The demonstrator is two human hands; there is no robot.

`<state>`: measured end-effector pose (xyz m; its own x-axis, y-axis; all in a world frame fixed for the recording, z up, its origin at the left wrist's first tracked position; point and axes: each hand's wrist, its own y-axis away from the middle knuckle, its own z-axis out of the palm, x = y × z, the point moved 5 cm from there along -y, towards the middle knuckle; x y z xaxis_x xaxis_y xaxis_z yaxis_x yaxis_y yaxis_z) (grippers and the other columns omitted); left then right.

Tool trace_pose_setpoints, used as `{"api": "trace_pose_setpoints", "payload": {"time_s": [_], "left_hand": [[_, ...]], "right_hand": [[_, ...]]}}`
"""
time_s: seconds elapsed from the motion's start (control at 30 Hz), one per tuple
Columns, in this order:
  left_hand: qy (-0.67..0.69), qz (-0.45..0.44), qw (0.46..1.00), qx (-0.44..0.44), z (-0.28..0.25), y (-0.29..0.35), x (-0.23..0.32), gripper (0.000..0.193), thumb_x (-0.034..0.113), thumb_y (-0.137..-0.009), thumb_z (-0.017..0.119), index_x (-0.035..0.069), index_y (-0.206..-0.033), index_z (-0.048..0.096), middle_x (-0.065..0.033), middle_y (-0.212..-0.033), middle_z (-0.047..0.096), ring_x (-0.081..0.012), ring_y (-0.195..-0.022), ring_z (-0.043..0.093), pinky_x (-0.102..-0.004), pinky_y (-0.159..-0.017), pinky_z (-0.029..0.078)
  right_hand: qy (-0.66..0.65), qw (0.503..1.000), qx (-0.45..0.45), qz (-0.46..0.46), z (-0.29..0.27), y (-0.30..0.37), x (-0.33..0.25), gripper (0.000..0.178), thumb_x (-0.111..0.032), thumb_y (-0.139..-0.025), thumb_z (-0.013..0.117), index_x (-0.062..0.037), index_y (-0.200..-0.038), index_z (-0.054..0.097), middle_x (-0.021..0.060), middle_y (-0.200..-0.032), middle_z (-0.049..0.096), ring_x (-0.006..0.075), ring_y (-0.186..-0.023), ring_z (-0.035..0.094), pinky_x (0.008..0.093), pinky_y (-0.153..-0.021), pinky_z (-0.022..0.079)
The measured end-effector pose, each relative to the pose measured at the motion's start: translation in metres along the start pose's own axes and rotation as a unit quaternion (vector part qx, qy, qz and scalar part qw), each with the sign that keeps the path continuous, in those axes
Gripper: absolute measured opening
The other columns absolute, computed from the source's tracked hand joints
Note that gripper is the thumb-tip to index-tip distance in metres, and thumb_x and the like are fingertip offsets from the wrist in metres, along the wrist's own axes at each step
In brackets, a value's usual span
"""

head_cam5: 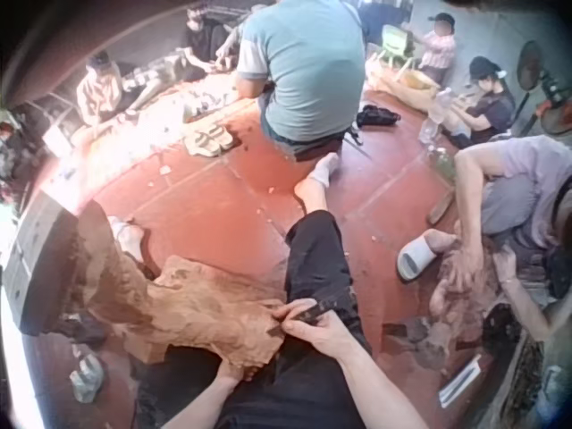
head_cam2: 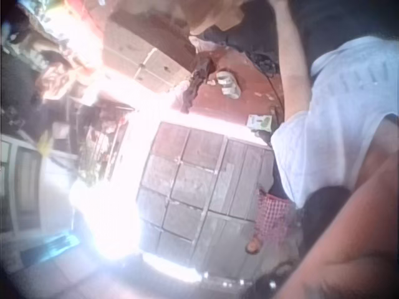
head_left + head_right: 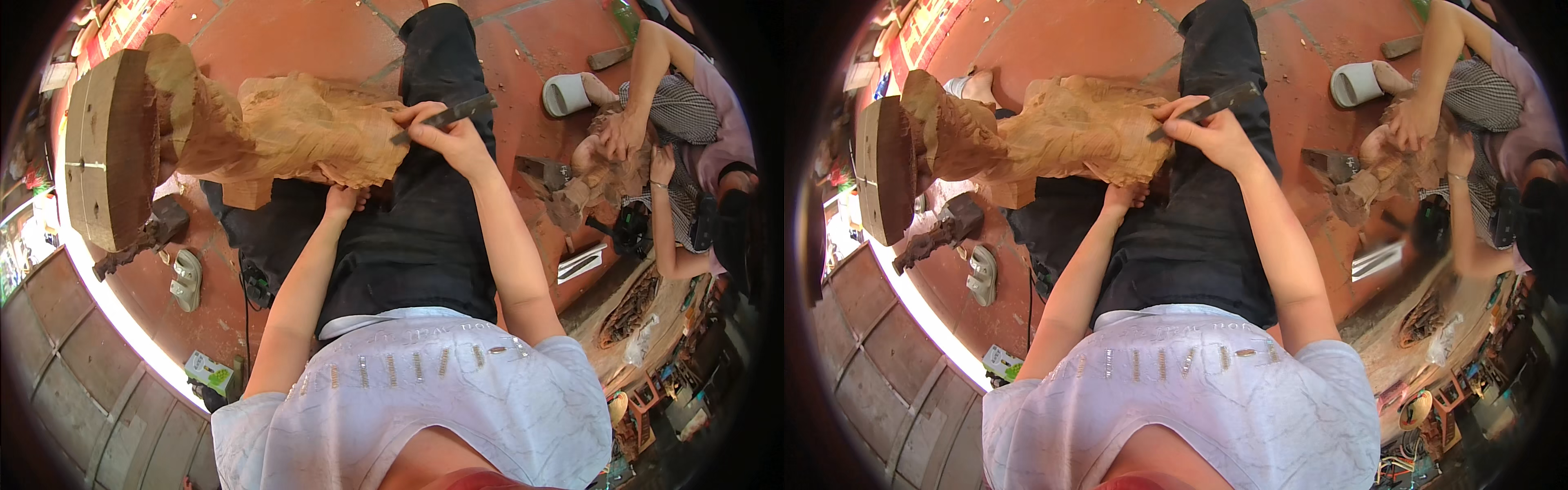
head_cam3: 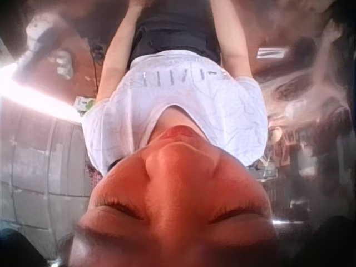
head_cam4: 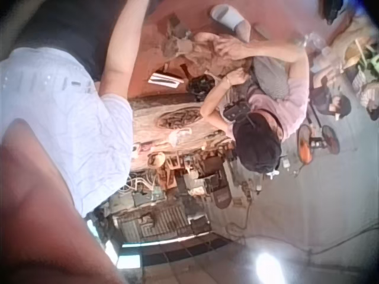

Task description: The person sits on the floor and carves a large piece of wood using a small knife. They hold the wood between their legs and use both hands to shape and refine the surface, occasionally adjusting their grip and the wood's position.

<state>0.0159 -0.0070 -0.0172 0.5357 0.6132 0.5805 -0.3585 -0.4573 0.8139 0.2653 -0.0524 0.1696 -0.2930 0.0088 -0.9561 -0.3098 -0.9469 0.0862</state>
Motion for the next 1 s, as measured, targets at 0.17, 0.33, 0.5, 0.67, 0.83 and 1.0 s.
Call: {"api": "trace_pose_setpoints", "payload": {"time_s": [0.17,0.33,0.5,0.67,0.83,1.0], "left_hand": [[-0.018,-0.002,1.000,0.004,0.002,0.008,0.000,0.032,0.029,-0.098,0.050,0.000,-0.100,0.062,-0.0092,-0.079,0.067,-0.0149,-0.063,0.061,-0.0278,-0.054,0.051],[-0.023,-0.002,1.000,-0.007,0.000,0.000,0.001,0.031,0.029,-0.098,0.050,0.000,-0.100,0.062,-0.0094,-0.080,0.067,-0.0152,-0.063,0.061,-0.0279,-0.055,0.051],[-0.013,0.006,1.000,0.001,0.000,0.003,0.000,0.032,0.029,-0.099,0.049,0.000,-0.100,0.062,-0.0096,-0.080,0.067,-0.0151,-0.063,0.061,-0.0278,-0.055,0.051],[-0.008,-0.001,1.000,0.006,-0.003,0.003,0.003,0.030,0.024,-0.098,0.050,-0.001,-0.095,0.066,-0.0086,-0.077,0.068,-0.0134,-0.061,0.060,-0.0269,-0.053,0.051],[-0.004,0.002,1.000,0.011,0.000,0.004,0.005,0.028,0.022,-0.098,0.051,-0.002,-0.094,0.065,-0.0084,-0.077,0.067,-0.0134,-0.061,0.060,-0.0266,-0.054,0.051],[-0.011,-0.001,1.000,0.006,0.001,0.005,0.011,0.028,0.022,-0.098,0.051,-0.002,-0.094,0.065,-0.0078,-0.077,0.067,-0.0133,-0.061,0.060,-0.0262,-0.054,0.051]], "right_hand": [[0.084,0.995,-0.009,-0.058,0.007,0.003,-0.018,0.016,-0.013,-0.092,0.064,0.0007,-0.098,0.068,0.0072,-0.100,0.069,0.0132,-0.088,0.063,0.0275,-0.082,0.049],[0.024,0.998,0.030,0.045,-0.005,-0.007,-0.005,0.015,-0.014,-0.090,0.066,0.0002,-0.096,0.069,0.0061,-0.100,0.069,0.0119,-0.092,0.061,0.0262,-0.083,0.047],[0.046,0.998,-0.021,-0.021,0.008,0.001,-0.015,0.016,-0.015,-0.091,0.064,-0.0012,-0.098,0.069,0.0058,-0.100,0.069,0.0139,-0.096,0.061,0.0292,-0.088,0.046],[-0.012,0.997,-0.003,0.079,-0.005,-0.010,-0.007,0.022,-0.016,-0.089,0.068,0.0008,-0.103,0.069,0.0064,-0.105,0.068,0.0138,-0.096,0.061,0.0296,-0.087,0.047],[0.019,0.998,0.020,0.054,0.007,-0.007,-0.013,0.019,-0.014,-0.088,0.068,0.0015,-0.099,0.069,0.0064,-0.094,0.070,0.0122,-0.082,0.062,0.0272,-0.077,0.050],[-0.016,0.995,-0.010,0.093,-0.005,-0.017,-0.008,0.018,-0.014,-0.089,0.066,0.0007,-0.099,0.070,0.0062,-0.093,0.070,0.0134,-0.081,0.062,0.0289,-0.080,0.049]]}}
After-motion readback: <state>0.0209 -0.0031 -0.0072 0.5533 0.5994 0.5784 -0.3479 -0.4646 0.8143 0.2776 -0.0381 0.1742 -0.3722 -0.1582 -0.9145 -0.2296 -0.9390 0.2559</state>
